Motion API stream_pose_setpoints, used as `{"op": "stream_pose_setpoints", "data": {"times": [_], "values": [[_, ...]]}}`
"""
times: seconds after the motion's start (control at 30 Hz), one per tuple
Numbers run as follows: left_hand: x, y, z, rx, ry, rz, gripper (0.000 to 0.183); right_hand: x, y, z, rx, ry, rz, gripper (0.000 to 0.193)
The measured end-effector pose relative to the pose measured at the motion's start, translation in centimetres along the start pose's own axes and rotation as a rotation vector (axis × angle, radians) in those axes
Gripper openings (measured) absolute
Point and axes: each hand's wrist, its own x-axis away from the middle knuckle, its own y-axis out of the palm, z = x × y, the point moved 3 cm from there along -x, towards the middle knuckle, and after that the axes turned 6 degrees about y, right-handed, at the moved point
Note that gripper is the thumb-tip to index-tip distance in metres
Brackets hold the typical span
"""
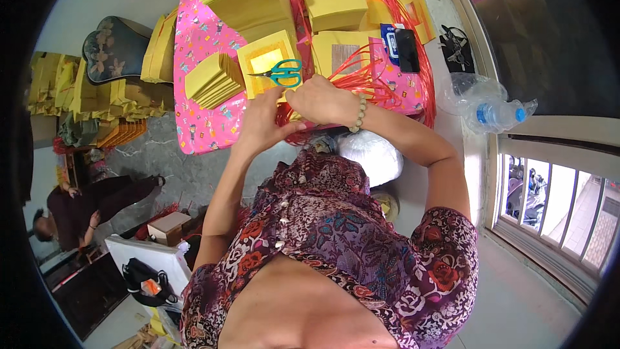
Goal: Measuring and cutting lengths of red ribbon from a bundle using scissors.
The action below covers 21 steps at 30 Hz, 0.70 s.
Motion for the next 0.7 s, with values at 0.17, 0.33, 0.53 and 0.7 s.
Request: {"op": "stream_pose_setpoints", "data": {"times": [0.17, 0.33, 0.53, 0.7], "values": [[0.3, 3.4, -1.1, 0.326, -0.074, -0.148, 0.028, -0.2, 0.2, 0.1, -0.021, 0.001, -0.106, 0.009], [1.6, 2.9, -1.5, 0.216, -0.033, -0.163, 0.024, 0.4, 0.8, 2.5, -0.023, -0.015, -0.201, 0.012], [2.9, 1.7, -3.0, 0.164, -0.022, -0.152, 0.02, 1.1, -1.6, 4.4, -0.031, -0.051, -0.117, 0.013], [3.4, 2.1, -4.0, 0.185, -0.021, -0.188, 0.018, 1.3, -2.4, 4.2, 0.055, 0.059, -0.133, 0.01]]}}
